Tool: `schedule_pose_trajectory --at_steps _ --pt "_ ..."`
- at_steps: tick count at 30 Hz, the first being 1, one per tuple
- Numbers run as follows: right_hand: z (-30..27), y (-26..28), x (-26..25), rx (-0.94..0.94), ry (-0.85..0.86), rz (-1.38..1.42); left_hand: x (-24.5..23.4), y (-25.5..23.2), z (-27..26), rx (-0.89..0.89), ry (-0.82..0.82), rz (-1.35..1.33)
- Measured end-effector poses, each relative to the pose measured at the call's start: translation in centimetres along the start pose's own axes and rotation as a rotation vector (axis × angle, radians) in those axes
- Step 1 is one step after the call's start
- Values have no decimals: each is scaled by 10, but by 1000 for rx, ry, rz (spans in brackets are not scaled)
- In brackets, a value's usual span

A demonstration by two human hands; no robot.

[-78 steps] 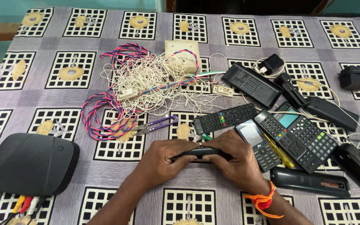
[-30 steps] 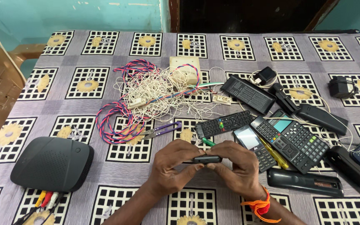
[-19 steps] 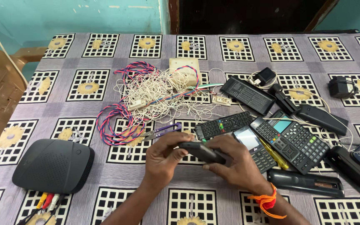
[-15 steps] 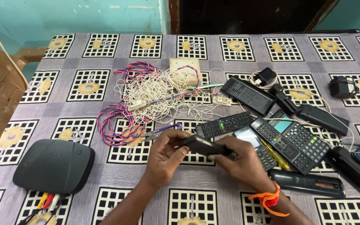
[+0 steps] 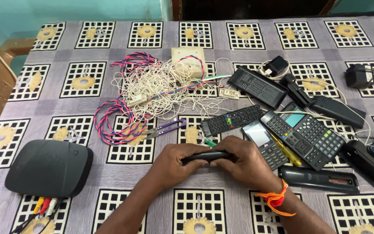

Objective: The person disassembles a remote control using a screwdriver, removes the battery, and inspects the internal circuit board. They then reassemble the remote control and place it on a table alongside other mobile phones and electronic devices.

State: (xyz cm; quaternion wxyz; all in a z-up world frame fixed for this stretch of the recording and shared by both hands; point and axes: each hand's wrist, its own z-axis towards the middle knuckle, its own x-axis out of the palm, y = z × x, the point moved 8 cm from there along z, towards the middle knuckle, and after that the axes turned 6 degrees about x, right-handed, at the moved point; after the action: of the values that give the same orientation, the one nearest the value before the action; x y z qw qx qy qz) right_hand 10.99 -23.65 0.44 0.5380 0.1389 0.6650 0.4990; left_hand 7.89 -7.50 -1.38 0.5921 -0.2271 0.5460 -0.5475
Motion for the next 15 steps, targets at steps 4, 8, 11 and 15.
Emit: schedule_pose_trajectory --at_steps 4,8,11,15 --pt "1 2 -2 -65 20 23 0 -3 1 -25 10 21" --pt "1 -4 0 -24 0 23 0 -2 0 -75 -24 -41" --pt "0 -3 0 -50 -14 15 2 6 -3 -109 -49 -94" --pt "-1 -12 0 -5 14 167 2 23 -5 -127 -105 -253"
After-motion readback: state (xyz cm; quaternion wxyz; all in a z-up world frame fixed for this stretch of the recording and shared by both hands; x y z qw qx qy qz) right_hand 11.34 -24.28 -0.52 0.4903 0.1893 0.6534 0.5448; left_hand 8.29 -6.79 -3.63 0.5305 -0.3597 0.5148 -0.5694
